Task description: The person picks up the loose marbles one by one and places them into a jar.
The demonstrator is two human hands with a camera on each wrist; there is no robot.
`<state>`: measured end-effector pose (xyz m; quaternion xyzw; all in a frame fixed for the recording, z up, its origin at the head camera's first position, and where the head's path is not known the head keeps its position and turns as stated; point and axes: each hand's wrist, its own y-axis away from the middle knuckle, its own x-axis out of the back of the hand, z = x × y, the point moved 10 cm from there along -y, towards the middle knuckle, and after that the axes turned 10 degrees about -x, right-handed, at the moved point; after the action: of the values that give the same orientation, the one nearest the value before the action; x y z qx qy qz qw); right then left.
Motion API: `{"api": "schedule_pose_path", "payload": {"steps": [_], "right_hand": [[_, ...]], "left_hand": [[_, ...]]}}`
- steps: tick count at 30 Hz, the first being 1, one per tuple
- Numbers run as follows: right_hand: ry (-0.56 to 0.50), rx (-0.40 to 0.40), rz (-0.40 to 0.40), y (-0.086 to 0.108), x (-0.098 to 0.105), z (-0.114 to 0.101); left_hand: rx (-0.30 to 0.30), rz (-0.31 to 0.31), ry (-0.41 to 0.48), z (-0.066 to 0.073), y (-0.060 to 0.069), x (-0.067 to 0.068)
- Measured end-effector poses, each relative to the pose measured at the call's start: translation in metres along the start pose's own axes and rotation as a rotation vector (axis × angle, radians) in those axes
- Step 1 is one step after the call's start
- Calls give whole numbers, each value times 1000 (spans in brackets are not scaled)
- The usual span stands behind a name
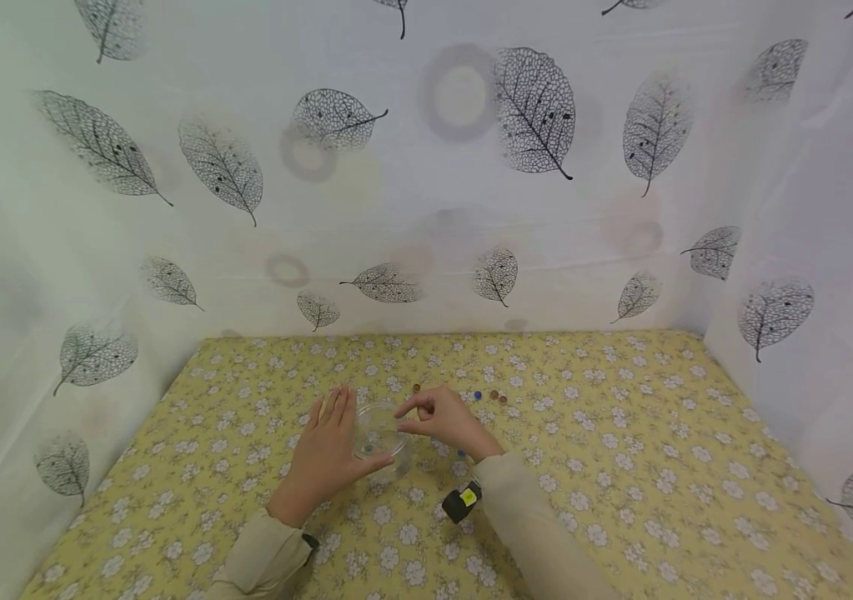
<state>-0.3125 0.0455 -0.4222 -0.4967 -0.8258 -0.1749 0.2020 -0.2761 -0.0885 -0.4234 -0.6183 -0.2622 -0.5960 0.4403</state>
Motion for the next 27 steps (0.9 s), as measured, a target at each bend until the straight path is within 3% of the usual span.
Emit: {"api": "schedule_pose_path", "payload": {"steps": [17,27], "right_hand": [[7,4,19,0,3,3],[-26,0,42,9,30,5]], "left_hand": [[12,-8,-4,-1,0,-2],[21,-8,9,-2,-1,-4]]}}
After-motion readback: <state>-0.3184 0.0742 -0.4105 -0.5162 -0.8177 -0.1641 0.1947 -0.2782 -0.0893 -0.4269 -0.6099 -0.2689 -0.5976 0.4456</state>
